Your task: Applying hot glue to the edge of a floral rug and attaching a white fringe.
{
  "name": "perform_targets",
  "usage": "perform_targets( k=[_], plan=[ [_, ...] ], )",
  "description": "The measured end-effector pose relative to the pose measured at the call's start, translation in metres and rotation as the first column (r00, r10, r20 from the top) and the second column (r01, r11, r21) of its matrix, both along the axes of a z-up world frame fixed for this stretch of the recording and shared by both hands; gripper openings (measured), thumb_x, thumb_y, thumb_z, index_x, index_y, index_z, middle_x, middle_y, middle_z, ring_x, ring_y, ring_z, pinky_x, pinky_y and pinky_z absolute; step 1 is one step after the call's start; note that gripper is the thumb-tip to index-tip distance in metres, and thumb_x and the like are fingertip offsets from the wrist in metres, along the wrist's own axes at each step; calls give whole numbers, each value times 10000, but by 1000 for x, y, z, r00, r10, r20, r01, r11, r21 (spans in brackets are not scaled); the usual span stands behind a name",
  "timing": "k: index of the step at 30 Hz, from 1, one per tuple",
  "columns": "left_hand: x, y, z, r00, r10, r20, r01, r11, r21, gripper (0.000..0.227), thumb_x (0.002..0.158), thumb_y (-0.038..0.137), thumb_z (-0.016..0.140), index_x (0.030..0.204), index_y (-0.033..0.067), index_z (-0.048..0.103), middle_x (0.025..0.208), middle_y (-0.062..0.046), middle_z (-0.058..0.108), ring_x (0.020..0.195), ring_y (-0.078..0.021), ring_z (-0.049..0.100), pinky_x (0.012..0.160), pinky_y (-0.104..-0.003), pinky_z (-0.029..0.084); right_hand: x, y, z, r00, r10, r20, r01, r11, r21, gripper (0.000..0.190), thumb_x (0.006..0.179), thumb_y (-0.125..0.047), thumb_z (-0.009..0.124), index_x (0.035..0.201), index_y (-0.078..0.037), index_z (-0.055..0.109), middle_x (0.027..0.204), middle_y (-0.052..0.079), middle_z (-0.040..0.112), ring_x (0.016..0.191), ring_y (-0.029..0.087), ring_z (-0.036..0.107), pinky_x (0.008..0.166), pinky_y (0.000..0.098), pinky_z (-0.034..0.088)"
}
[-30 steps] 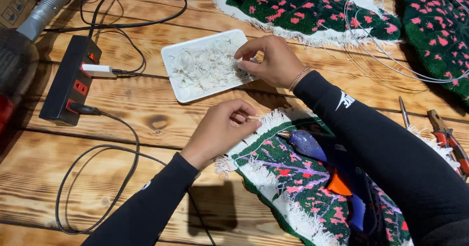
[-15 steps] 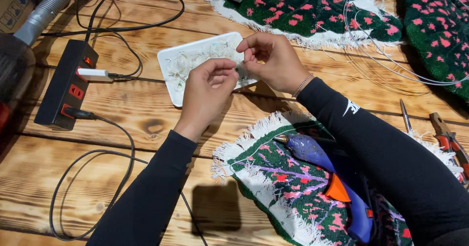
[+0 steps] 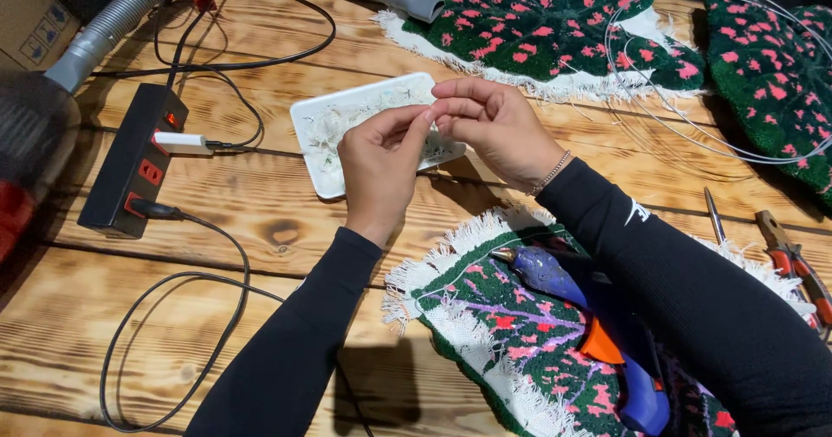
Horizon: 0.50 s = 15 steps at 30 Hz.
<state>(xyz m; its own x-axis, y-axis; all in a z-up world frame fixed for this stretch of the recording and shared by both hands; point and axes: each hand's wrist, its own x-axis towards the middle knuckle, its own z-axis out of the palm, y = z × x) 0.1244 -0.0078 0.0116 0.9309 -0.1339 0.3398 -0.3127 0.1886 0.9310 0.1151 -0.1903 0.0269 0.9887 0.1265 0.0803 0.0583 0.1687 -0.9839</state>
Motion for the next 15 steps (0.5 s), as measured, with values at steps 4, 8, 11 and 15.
perform_targets(
  k=[4,8,11,15],
  plan=[
    [-3,4,5,984,82,156,-101,988,119,146,982,125,726,1040,-1,774,897,-62,799,814,-67,737,759,-235,597,-3,2,1,997,2,-74,10,986,164,411,946,65,598,1355,71,558,1142,125,727,935,109,669,804,223,506],
    [-1,3,5,940,114,322,-186,962,202,136,997,130,681,1006,-4,706,891,-86,744,793,-165,738,746,-307,583,-6,6,7,988,-39,-153,80,958,277,389,934,27,585,1321,61,563,1105,102,688,929,120,676,892,242,553],
    [14,10,-4,919,100,380,-235,915,329,149,1001,149,675,982,3,694,892,-90,710,820,-243,702,755,-371,542,-3,-1,10,977,-99,-188,151,946,288,372,918,17,564,1289,46,576,1066,88,681,894,123,670,868,248,550],
    [40,22,-9,838,64,542,-420,711,564,164,982,215,735,917,64,727,922,-65,725,1007,-306,627,907,-451,410,-8,-19,11,966,-166,-200,213,946,245,343,913,17,540,1251,26,594,1030,62,668,886,117,657,870,267,557]
  ],
)
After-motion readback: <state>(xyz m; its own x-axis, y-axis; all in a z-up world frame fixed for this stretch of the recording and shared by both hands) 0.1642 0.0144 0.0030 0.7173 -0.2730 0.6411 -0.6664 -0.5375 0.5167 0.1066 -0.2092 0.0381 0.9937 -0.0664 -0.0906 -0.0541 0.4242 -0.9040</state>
